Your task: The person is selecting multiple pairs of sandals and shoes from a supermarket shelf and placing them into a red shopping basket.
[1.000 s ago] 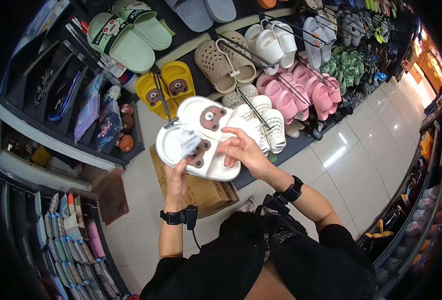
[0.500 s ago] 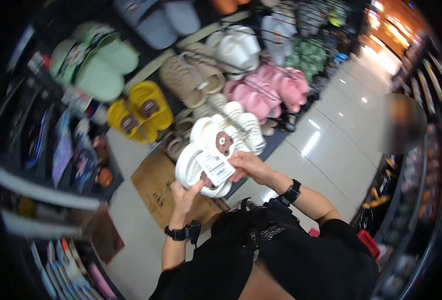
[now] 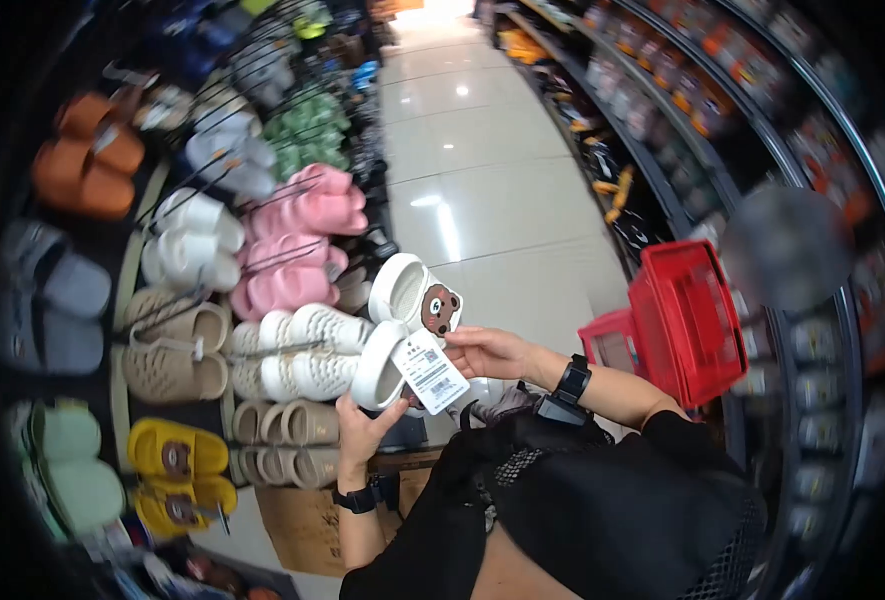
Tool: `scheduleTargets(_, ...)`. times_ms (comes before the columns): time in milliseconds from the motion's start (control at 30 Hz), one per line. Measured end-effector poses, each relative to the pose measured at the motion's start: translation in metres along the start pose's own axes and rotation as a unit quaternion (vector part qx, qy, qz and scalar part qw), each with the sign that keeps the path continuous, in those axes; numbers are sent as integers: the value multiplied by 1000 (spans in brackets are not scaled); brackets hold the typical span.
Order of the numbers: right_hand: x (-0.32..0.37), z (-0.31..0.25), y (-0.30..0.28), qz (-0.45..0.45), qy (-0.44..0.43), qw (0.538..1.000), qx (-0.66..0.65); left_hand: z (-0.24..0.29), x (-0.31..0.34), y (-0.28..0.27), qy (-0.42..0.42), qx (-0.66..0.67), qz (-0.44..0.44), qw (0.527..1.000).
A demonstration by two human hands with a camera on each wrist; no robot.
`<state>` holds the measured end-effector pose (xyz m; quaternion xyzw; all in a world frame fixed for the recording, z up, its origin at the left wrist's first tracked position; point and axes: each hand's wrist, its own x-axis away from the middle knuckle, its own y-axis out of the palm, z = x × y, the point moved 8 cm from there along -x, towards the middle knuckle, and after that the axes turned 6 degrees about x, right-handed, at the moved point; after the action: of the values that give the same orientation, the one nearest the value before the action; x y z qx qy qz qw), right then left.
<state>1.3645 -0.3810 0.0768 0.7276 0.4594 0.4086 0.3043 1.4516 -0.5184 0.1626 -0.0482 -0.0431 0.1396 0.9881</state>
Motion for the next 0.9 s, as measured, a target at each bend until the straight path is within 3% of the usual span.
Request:
scheduleTargets(67, 28, -16, -20, 46, -48, 997, -41, -2, -27, 32, 15, -81, -81, 993)
scheduleTargets(200, 76, -38, -69, 90, -115, 986, -80, 5, -65, 105, 27, -76, -187, 979)
scheduleTargets(533, 183, -112, -176, 167, -253, 946, -116, 14, -136, 271, 101, -112, -281, 948)
scheduleTargets(667, 234, -163, -237, 114, -289, 941, -133, 33, -172, 363, 117, -126, -296, 940)
scheduleTargets(800, 309, -219, -305, 156, -331, 921, -134, 36, -215, 463, 101, -147, -301, 937)
scheduleTargets(900, 365, -248, -342, 200, -307, 918, -151, 64, -231, 551, 167, -168, -369, 899)
